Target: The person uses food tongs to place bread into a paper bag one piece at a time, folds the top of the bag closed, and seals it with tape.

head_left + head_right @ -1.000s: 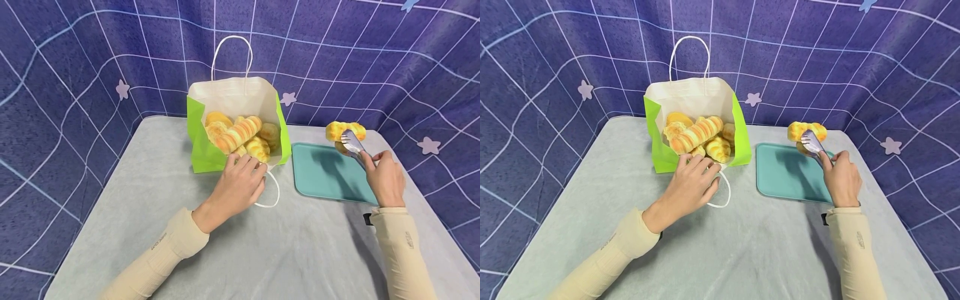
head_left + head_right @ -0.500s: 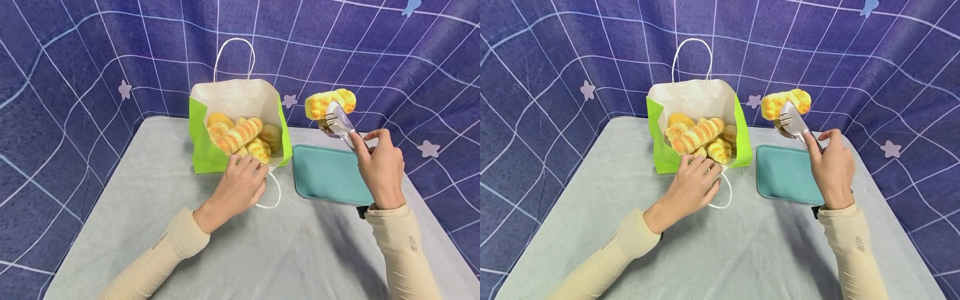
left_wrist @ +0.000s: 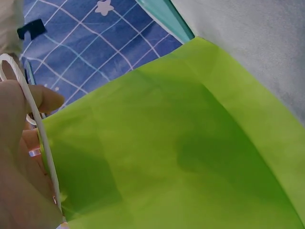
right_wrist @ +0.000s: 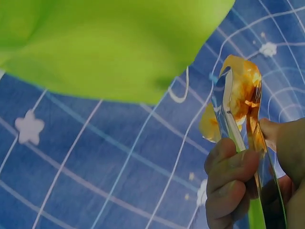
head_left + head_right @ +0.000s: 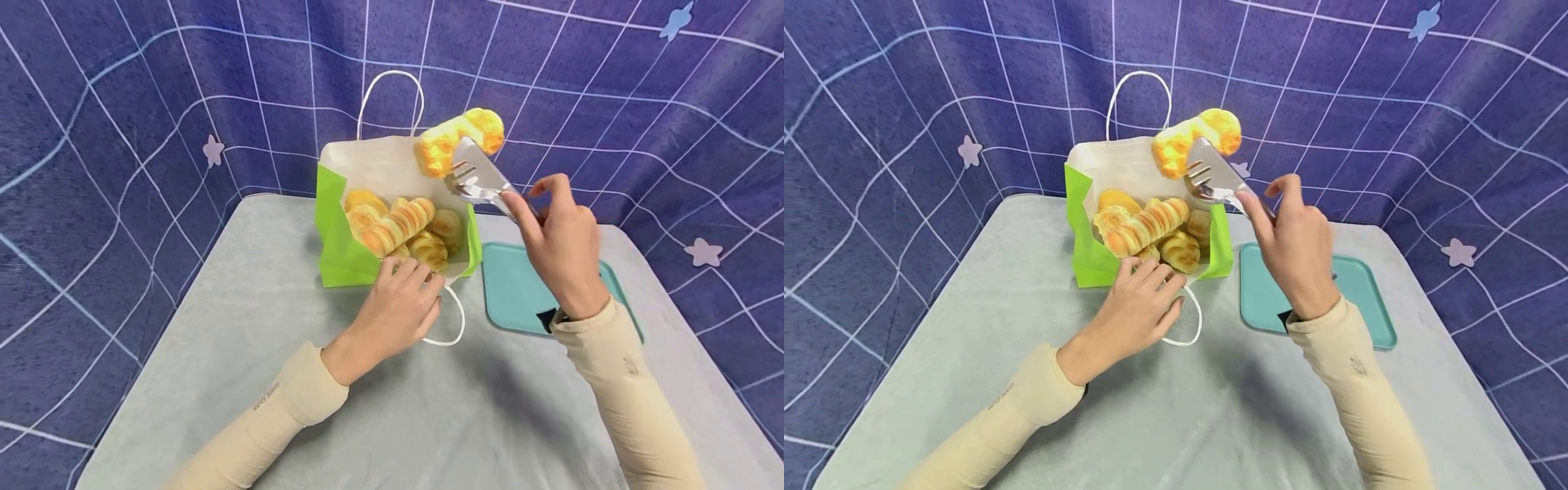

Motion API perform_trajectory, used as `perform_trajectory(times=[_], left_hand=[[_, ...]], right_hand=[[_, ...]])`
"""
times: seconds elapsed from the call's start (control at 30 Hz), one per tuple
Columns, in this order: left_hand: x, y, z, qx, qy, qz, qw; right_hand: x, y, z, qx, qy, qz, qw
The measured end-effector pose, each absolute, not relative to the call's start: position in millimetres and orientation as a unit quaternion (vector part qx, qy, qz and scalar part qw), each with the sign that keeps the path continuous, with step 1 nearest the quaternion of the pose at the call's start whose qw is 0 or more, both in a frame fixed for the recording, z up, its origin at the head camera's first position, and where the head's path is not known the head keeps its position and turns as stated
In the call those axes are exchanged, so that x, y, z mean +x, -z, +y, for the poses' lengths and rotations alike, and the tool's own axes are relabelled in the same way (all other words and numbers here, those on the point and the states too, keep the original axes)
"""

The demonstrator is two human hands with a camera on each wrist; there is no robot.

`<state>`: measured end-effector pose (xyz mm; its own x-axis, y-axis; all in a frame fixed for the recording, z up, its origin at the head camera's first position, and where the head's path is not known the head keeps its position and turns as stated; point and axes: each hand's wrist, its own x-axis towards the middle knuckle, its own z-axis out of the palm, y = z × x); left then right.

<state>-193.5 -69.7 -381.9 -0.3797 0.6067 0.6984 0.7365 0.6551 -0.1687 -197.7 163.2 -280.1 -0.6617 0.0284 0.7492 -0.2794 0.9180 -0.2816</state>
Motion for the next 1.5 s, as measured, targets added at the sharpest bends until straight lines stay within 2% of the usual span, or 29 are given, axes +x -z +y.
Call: perform_trajectory(times=[0.3, 0.6, 1.17, 1.5], left_hand=[[-190, 382, -65, -0.396, 0.083, -0.842, 0.357], [-191, 379, -68, -0.404, 0.072, -0.839, 0.358], [-192, 379, -69, -0.408, 0.080, -0.838, 0.353], [-193, 379, -68, -0.408, 0.089, -0.839, 0.348]], right_hand=[[-237, 294, 136, 0.083, -0.149, -0.908, 0.384], [-238, 308, 142, 0.073, -0.174, -0.894, 0.408], [-182, 331, 192, 0.043, -0.220, -0.869, 0.442], [-142, 372, 233, 0.013, -0.216, -0.896, 0.387]])
